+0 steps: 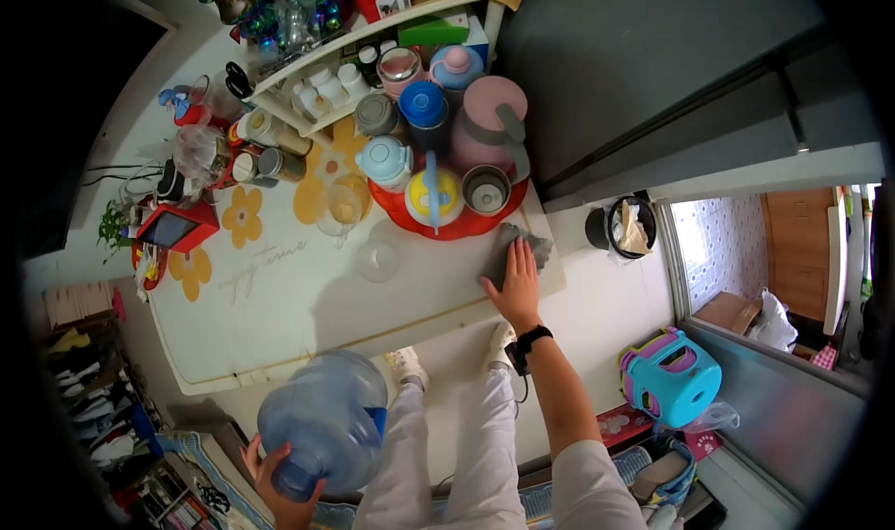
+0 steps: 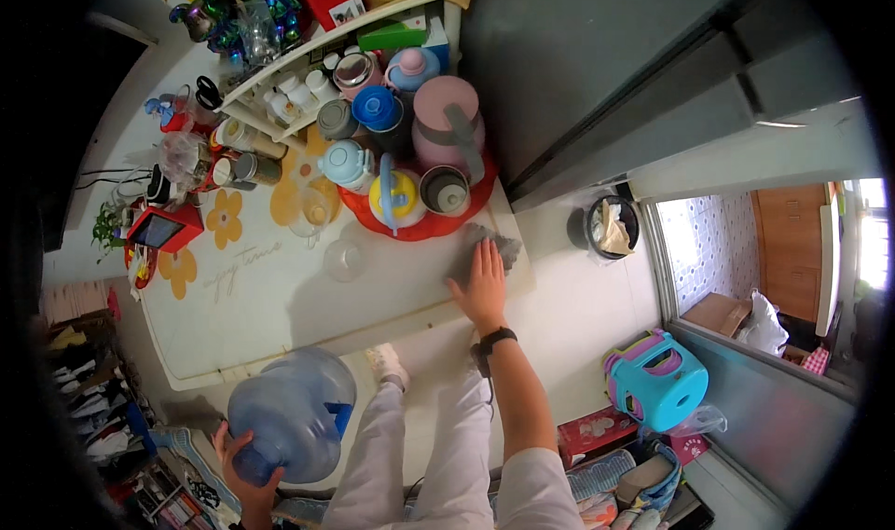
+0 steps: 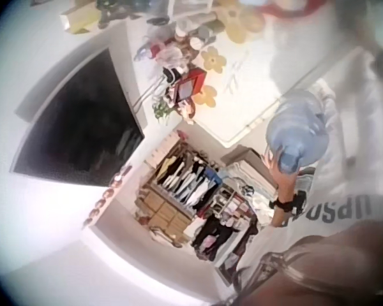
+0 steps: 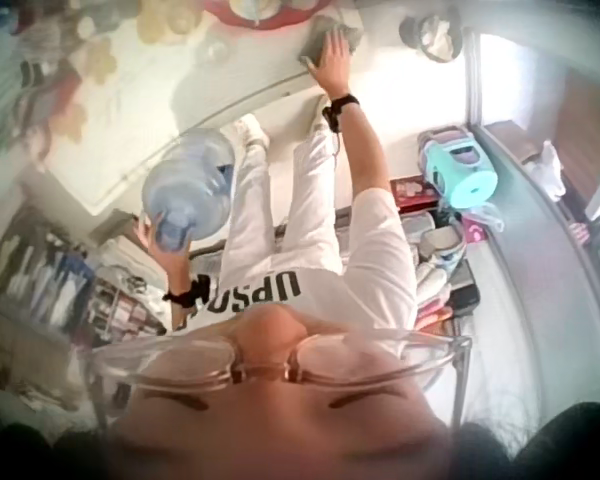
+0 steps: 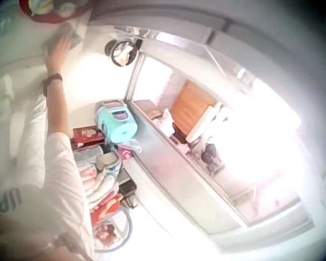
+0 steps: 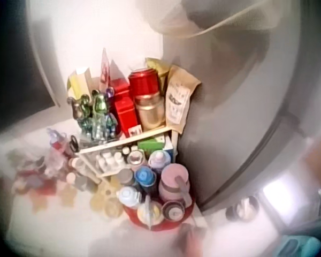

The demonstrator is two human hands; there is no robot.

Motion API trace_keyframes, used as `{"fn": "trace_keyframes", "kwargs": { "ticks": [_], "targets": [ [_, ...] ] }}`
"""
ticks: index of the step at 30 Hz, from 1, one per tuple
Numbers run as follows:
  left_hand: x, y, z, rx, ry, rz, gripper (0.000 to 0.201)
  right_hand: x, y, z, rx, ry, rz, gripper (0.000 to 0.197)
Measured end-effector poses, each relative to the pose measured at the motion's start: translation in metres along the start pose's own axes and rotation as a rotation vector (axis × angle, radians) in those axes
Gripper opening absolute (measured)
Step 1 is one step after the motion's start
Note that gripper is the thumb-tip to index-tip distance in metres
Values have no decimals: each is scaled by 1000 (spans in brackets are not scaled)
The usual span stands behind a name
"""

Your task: The person washes a cloth in a sink and wipes down a table and several small containers.

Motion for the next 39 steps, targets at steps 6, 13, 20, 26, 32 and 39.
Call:
{"fn": "trace_keyframes", "kwargs": {
  "ticks": [6, 13, 20, 26, 32, 39],
  "targets": [
    [-33, -6, 20, -2, 23, -291, 52, 14, 12, 24, 132, 122, -221, 76],
    [-64, -18, 36, -19, 27, -980, 24, 28, 16, 32, 239, 203, -327, 68],
    [-36, -33, 34, 17, 285, -301, 76, -66, 63, -22, -99, -120, -48, 70],
    [-41, -28, 30, 63, 95, -316, 70, -42, 32, -21, -230, -317, -15, 66],
    [-33, -33, 15, 25, 111, -335, 54, 5, 20, 2, 69, 89, -165, 67],
    [-69, -41, 5, 96, 240, -463, 70, -26, 49, 16, 254, 310, -219, 62]
  ]
}}
Point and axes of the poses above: each hand's wrist, its own z-axis towards the middle knuckle, its own y-axis out of the palm, x = y × z, the point moved 5 cm from there along z, towards the middle knuckle, and after that the axes turned 11 degrees about -y, right-handed, at the moved point
